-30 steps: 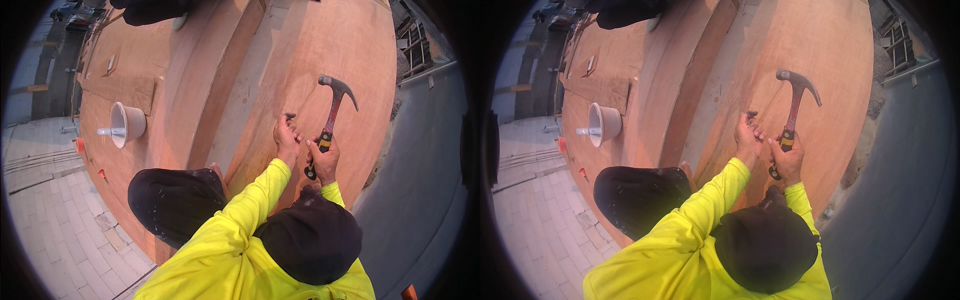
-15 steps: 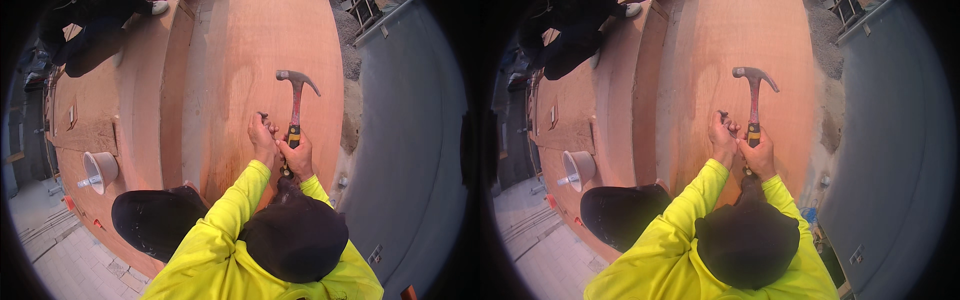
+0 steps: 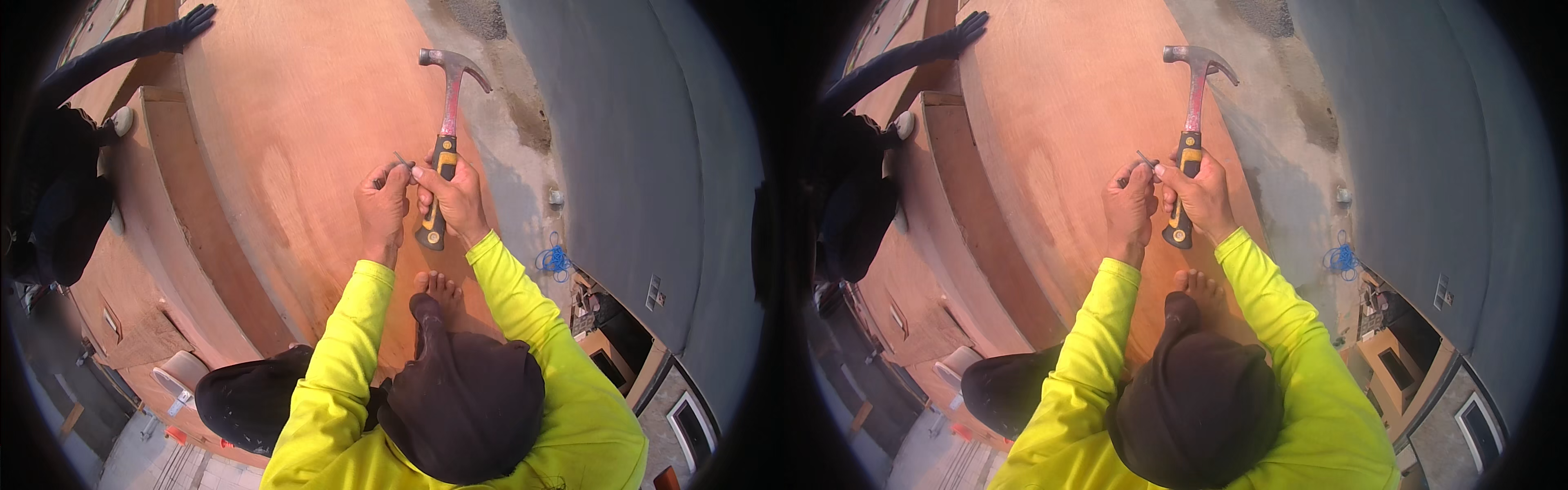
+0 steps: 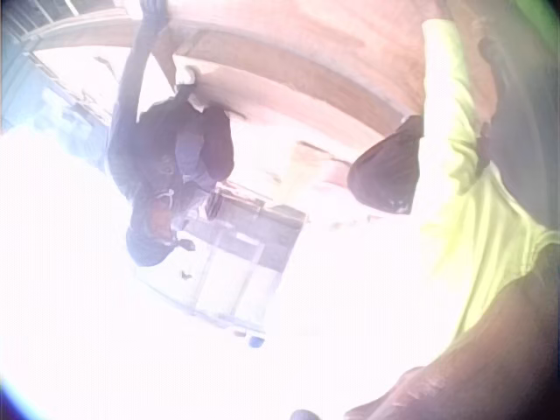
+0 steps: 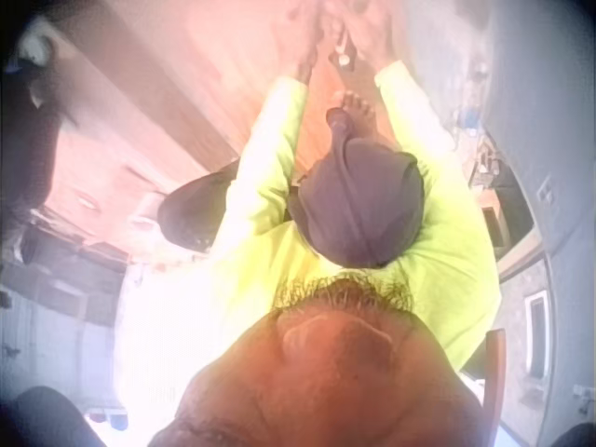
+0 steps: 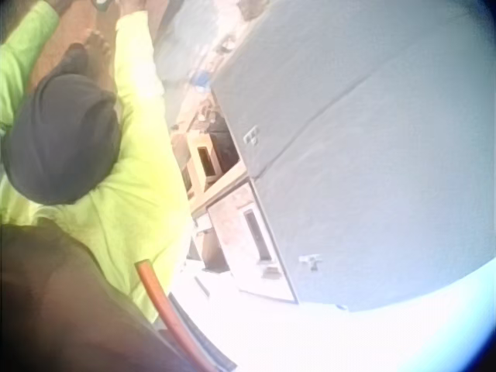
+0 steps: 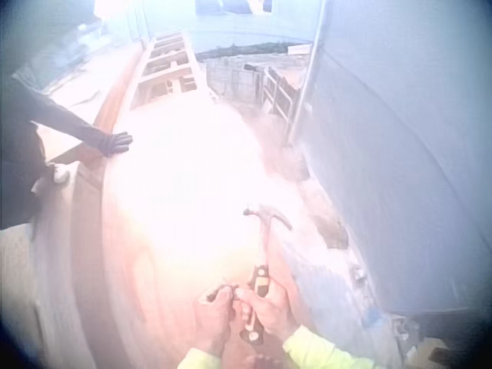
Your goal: The person hammers nails into wooden panels on a sloped roof, marks cut lines with a pencil, and uses a hand saw to cut a panel. A coworker assists by holding panels in place.
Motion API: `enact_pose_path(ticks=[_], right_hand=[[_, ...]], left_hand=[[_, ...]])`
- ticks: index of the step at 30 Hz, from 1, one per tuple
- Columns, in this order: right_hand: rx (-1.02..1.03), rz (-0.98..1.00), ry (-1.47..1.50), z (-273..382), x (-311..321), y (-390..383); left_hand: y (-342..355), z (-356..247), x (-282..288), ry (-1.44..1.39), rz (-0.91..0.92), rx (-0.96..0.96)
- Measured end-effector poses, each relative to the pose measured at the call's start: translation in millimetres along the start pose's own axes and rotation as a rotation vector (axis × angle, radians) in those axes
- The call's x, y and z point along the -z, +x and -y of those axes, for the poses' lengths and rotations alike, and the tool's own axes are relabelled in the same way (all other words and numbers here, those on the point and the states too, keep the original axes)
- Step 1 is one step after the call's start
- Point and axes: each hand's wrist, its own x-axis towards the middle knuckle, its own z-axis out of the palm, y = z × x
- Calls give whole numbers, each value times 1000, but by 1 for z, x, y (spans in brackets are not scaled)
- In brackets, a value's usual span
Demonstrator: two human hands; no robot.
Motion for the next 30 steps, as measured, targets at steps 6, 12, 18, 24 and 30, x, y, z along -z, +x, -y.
enact_pose_path(ticks=[6, 12, 18, 24, 30], right_hand=[[13, -98, -287, 14, 16, 24], [161, -166, -623, -3, 43, 28], [146, -211, -742, -30, 42, 16], [138, -242, -759, -22, 40, 15], [95, -233, -728, -13, 41, 7]], left_hand=[[51, -25, -7, 431, 81, -268], [113, -103, -18, 742, 45, -509], [144, -115, -30, 713, -59, -596], [194, -86, -54, 648, -50, -593], [279, -84, -85, 811, 15, -778]])
